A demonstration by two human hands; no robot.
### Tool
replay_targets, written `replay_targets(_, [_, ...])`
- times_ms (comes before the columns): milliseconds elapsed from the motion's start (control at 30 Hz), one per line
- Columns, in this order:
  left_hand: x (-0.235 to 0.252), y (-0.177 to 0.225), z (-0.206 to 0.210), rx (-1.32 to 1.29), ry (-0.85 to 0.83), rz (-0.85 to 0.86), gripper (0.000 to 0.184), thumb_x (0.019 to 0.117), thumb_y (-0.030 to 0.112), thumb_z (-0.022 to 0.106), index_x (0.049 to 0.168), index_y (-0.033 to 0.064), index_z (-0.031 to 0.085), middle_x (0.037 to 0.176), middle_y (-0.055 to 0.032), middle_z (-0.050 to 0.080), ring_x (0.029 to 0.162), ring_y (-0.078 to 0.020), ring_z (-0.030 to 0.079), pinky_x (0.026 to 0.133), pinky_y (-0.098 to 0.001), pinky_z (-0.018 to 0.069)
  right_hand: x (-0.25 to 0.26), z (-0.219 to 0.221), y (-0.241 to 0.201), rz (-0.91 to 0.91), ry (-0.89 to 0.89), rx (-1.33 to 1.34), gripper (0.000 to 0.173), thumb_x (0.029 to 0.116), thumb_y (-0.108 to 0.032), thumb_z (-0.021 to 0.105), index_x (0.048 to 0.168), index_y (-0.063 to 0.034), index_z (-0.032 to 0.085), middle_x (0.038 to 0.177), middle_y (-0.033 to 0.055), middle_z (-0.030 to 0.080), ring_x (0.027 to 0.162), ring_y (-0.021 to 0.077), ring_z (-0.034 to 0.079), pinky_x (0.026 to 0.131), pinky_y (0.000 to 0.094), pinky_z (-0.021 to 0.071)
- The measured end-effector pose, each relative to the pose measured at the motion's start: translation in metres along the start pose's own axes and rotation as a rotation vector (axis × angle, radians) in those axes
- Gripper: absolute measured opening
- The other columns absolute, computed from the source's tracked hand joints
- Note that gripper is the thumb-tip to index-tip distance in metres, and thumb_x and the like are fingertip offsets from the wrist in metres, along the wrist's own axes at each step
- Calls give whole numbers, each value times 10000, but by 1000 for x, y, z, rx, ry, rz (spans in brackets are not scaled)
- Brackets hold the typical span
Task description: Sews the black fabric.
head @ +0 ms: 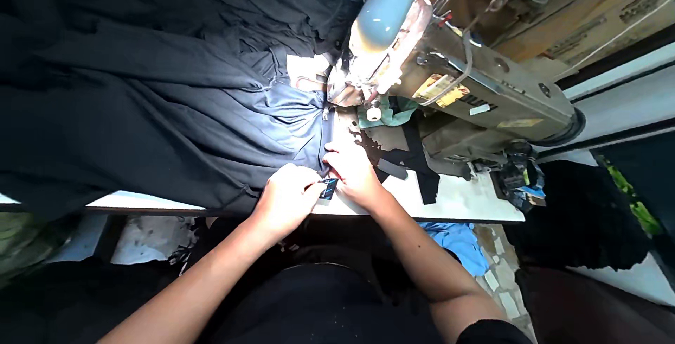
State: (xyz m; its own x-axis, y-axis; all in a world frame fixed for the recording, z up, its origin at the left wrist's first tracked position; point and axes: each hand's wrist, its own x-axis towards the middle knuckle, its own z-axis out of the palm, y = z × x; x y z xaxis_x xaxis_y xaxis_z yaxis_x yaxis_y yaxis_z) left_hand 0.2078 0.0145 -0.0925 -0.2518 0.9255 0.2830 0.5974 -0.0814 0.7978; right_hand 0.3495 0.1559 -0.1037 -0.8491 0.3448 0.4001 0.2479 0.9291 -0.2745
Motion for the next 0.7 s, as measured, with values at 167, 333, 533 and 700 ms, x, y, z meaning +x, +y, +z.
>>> replay_targets(167, [46, 10, -23, -326, 6, -165, 124, 963, 117, 669, 863, 65, 721, 767, 46, 651, 708, 17, 591, 680, -189, 498, -16, 11, -9, 58, 95, -1, 142, 870, -36, 641, 921, -4, 770, 1114, 191, 736, 1093, 383, 678, 950, 595, 496])
replay_targets(333, [102, -7, -1, -454, -63, -278, 173, 1005, 119, 625, 840, 70, 647, 689, 38, 625, 610, -25, 596, 604, -193, 527, -20, 16, -11, 123, 111, 38, 156, 874, -14, 627, 937, 3, 768, 1123, 202, 734, 1149, 385, 673, 975, 562, 515])
replay_targets(533, [115, -21, -13, 181, -329, -320, 349, 1057, 204, 567, 802, -17, 656, 690, -102, 635, 636, -210, 623, 703, -434, 518, -24, 19, -15, 187, 160, 114, 168, 874, -6, 605, 932, 25, 760, 1122, 204, 740, 1129, 364, 691, 966, 536, 525])
replay_targets(700, [122, -12, -14, 199, -385, -444, 350, 1040, 184, 580, 773, -33, 643, 679, -121, 633, 625, -230, 621, 681, -445, 504, -25, 20, -16, 194, 240, 119, 182, 874, 5, 580, 942, 42, 745, 1098, 206, 731, 1060, 333, 704, 930, 454, 560])
